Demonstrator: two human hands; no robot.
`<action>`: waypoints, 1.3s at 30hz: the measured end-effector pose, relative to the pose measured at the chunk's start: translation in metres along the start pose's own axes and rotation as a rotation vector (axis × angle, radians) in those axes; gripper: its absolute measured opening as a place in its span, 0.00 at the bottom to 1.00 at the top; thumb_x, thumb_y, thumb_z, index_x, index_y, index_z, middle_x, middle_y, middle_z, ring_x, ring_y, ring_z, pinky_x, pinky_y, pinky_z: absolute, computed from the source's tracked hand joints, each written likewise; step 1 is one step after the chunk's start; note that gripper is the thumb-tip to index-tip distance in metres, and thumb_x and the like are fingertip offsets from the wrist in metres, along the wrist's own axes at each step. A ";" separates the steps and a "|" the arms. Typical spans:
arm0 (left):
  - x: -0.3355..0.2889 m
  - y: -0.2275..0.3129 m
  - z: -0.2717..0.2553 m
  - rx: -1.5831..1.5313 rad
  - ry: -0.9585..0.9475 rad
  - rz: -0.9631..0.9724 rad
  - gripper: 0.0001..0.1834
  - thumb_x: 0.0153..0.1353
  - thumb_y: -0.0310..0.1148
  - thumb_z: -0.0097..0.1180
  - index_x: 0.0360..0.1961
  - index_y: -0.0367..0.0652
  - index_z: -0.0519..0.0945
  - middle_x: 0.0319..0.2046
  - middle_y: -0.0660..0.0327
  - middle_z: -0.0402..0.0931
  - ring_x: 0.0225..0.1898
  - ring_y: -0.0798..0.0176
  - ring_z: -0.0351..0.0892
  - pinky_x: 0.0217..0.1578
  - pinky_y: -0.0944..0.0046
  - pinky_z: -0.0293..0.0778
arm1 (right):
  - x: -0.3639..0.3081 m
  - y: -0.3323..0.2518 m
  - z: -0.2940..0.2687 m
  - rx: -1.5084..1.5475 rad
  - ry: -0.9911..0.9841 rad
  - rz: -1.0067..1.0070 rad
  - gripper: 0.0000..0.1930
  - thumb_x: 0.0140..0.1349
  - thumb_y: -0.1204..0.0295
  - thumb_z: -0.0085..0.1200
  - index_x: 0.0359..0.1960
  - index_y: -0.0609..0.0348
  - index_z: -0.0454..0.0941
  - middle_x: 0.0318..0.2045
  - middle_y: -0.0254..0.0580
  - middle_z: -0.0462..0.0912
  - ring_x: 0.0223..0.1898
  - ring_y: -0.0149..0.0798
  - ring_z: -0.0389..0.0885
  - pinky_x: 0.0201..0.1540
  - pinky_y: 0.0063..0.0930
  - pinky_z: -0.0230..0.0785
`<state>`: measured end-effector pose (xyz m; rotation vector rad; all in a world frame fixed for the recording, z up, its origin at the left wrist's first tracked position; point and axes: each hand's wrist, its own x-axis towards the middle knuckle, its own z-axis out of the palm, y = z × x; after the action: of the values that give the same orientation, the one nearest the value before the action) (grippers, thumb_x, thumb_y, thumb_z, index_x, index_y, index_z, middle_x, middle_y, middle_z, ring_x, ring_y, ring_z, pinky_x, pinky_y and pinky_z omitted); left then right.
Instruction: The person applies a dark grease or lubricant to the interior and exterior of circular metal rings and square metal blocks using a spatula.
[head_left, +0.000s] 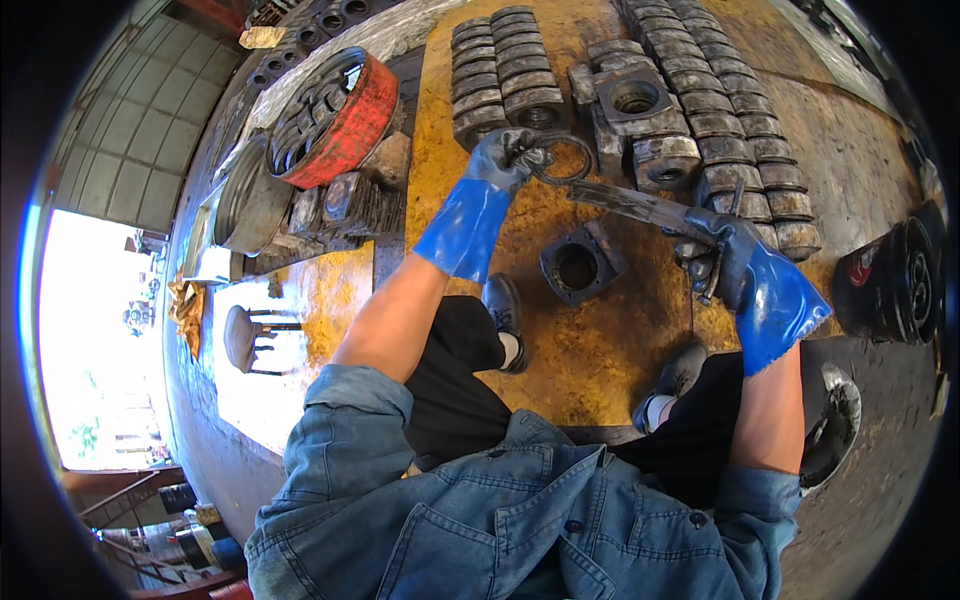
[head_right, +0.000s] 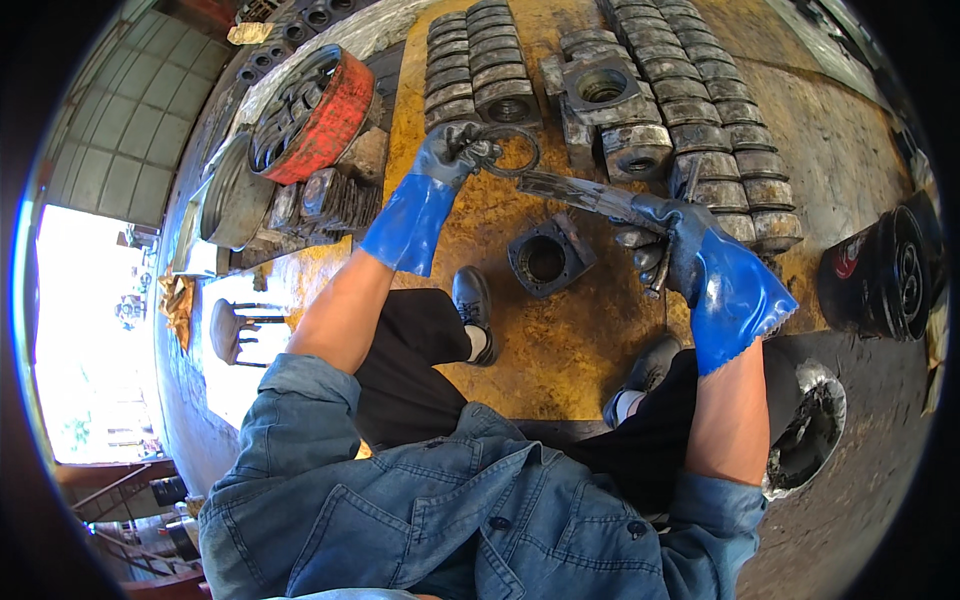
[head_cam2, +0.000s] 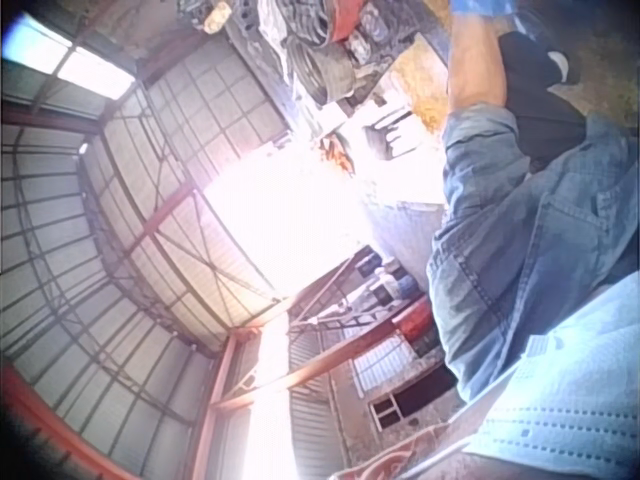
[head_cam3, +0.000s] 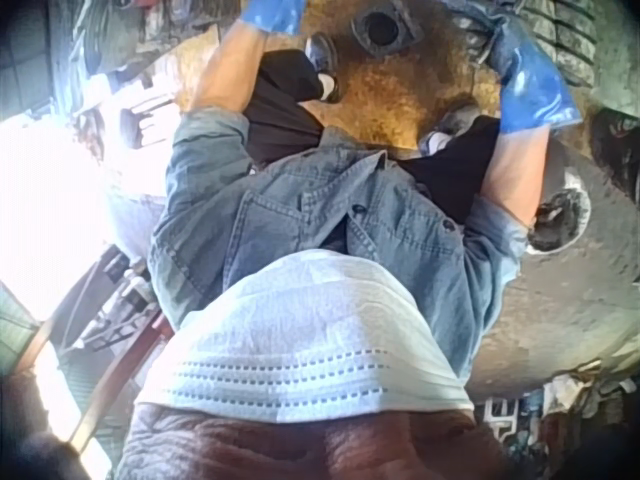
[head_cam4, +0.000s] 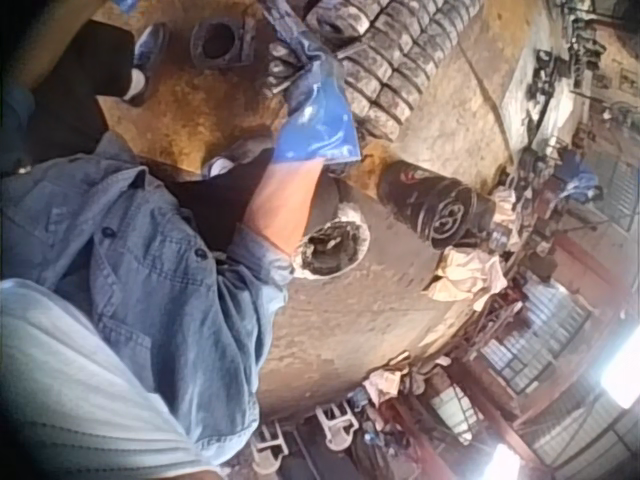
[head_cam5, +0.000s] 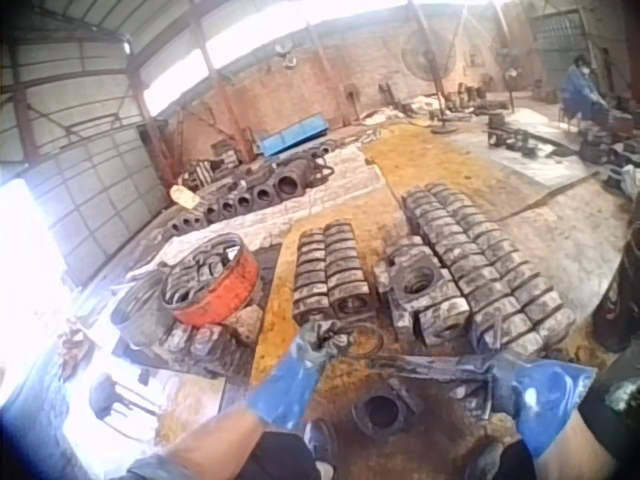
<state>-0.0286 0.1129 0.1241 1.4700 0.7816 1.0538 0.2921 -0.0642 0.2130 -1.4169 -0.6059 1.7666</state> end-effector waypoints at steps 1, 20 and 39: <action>0.002 0.009 0.007 0.239 -0.032 0.038 0.10 0.61 0.21 0.57 0.44 0.32 0.76 0.38 0.55 0.80 0.41 0.58 0.83 0.41 0.64 0.80 | -0.003 -0.001 -0.004 0.014 0.003 -0.001 0.17 0.64 0.66 0.51 0.51 0.63 0.76 0.25 0.42 0.82 0.17 0.32 0.73 0.17 0.26 0.64; 0.001 0.000 -0.020 -0.164 -0.041 -0.030 0.10 0.57 0.13 0.56 0.40 0.35 0.77 0.38 0.49 0.80 0.37 0.53 0.83 0.35 0.58 0.82 | 0.017 0.027 -0.001 0.438 -0.168 0.137 0.08 0.66 0.66 0.48 0.40 0.55 0.75 0.25 0.34 0.79 0.15 0.28 0.69 0.17 0.28 0.60; 0.000 -0.024 0.008 -0.921 0.344 -0.267 0.10 0.68 0.23 0.41 0.44 0.36 0.75 0.37 0.50 0.78 0.40 0.48 0.81 0.42 0.40 0.80 | 0.035 0.032 0.009 0.730 -0.323 0.340 0.10 0.66 0.63 0.48 0.35 0.56 0.73 0.21 0.31 0.76 0.17 0.29 0.69 0.20 0.30 0.61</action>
<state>-0.0189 0.1134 0.1002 0.3994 0.5721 1.2339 0.2719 -0.0540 0.1708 -0.7562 0.1526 2.1922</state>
